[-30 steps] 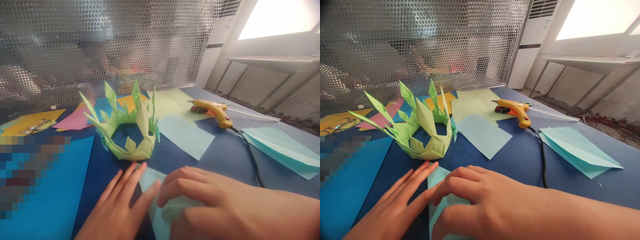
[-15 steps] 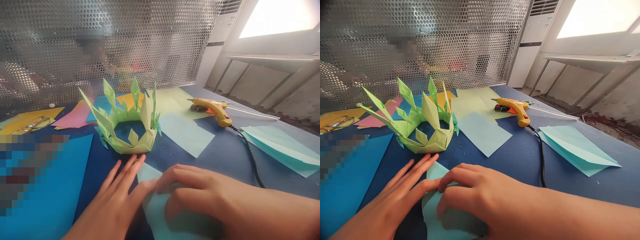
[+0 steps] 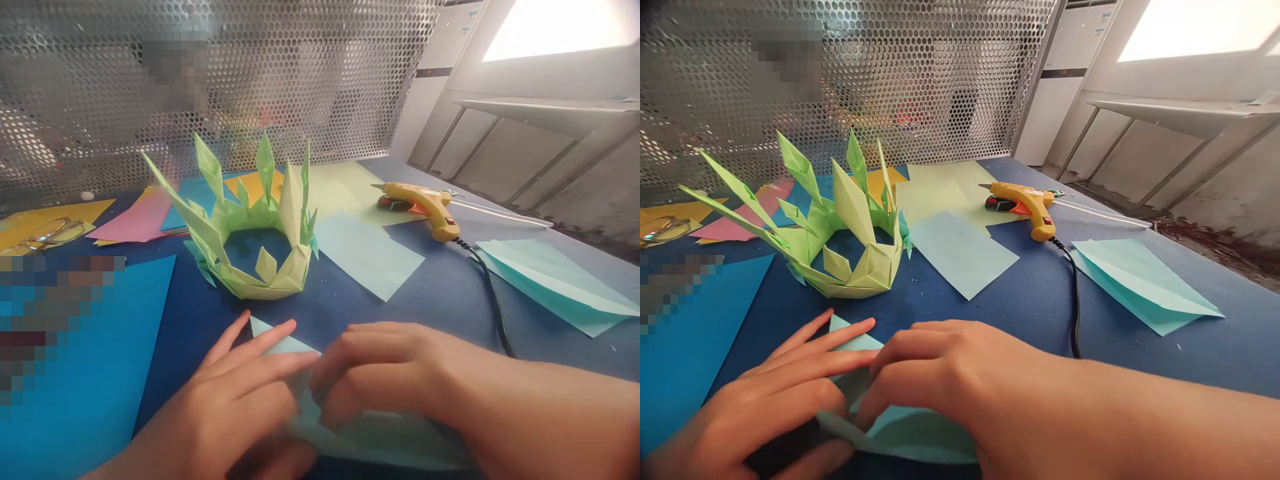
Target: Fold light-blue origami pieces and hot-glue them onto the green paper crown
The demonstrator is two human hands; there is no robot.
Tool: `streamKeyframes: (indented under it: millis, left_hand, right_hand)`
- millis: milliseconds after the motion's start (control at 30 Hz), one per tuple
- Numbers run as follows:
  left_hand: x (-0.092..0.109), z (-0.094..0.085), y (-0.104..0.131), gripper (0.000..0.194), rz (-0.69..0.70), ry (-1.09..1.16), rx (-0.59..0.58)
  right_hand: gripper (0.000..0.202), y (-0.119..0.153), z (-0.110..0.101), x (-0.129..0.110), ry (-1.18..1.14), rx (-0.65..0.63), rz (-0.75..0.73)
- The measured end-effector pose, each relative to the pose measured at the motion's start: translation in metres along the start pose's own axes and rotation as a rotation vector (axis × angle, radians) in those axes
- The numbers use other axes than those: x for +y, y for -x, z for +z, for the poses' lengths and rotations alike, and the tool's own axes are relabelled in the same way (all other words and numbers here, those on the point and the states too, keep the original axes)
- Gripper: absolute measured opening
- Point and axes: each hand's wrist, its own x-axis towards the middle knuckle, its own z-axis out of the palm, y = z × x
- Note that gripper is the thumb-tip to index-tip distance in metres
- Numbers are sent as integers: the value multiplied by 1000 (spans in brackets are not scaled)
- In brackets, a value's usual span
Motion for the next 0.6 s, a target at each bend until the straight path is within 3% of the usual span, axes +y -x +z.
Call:
streamKeyframes:
  millis: [67,200,300,400,533,600]
  left_hand:
    - [1,1,-1,15,10,13,48]
    - [3,0,-4,26,-17,7,100]
    - [4,0,-6,24,-59,33,101]
    - [5,2,-7,25,-106,112,190]
    - [8,5,-7,26,-159,152,281]
    - [8,6,-9,24,-167,163,291]
  right_hand:
    - [64,-2,-7,1,-5,-180,-56]
    - [7,-6,-13,0,53,-93,56]
    - [20,-8,-12,-3,70,-26,136]
    - [7,-8,-9,-2,86,12,208]
    - [40,-8,-5,2,23,23,225]
    - [42,-8,-5,4,-1,37,161]
